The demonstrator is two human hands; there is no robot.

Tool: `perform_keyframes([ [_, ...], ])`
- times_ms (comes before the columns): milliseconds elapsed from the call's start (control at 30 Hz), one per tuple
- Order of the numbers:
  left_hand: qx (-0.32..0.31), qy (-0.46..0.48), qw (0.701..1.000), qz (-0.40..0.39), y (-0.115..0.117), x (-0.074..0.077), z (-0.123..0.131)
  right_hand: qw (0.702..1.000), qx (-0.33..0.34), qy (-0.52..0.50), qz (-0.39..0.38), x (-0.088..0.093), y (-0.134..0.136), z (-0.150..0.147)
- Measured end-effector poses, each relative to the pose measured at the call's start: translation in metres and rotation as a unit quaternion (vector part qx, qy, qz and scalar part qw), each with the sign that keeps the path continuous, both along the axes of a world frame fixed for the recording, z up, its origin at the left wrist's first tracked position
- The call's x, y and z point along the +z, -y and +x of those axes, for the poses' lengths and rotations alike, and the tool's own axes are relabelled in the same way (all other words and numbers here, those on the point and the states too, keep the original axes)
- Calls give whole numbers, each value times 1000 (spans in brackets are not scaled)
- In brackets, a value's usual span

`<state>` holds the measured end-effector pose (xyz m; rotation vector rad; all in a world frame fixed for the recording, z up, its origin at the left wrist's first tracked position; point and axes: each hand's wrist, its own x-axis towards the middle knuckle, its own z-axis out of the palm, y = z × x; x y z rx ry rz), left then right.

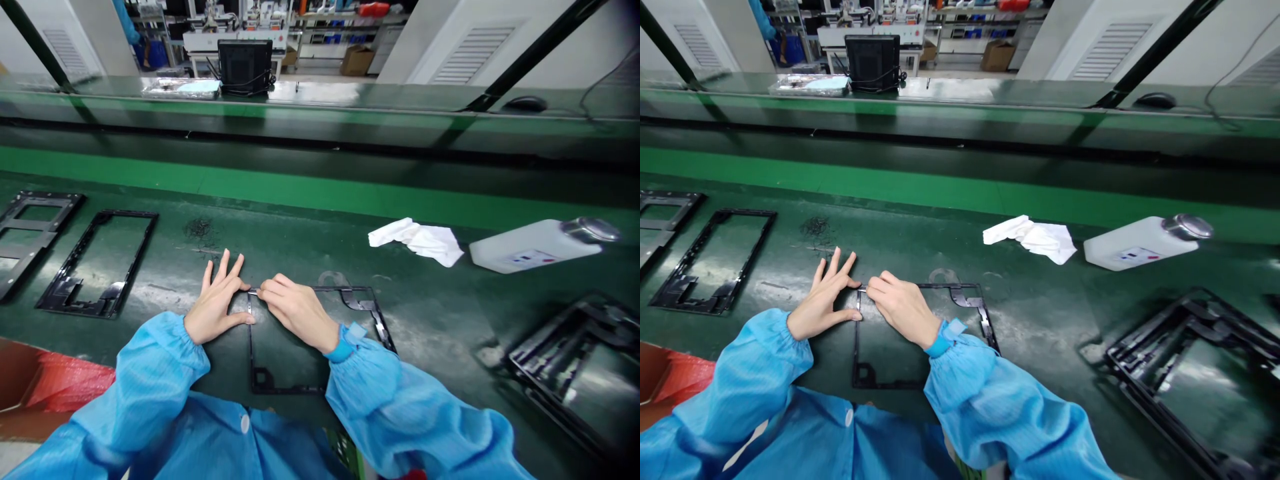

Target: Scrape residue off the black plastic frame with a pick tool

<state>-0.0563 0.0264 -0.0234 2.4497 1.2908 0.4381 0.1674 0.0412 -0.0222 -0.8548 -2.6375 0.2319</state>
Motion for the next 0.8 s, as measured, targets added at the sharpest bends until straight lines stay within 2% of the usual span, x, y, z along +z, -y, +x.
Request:
perform_keyframes([
  [133, -2, 0, 1000, 0, 0, 1, 0, 1000, 19, -12, -19, 1, -2, 2],
  [333, -1, 3, 1000, -12, 0, 2, 0, 999, -16, -25, -13, -2, -1, 0],
  [533, -4, 6, 1000, -4, 0, 1, 0, 1000, 16, -16, -15, -1, -2, 2],
  [700, -7, 3, 1000, -7, 0, 1, -1, 999, -13, -24, -18, -2, -2, 0],
  [800, -6, 0, 1000, -10, 0, 1, -1, 1000, -7, -14, -10, -1, -1, 0],
])
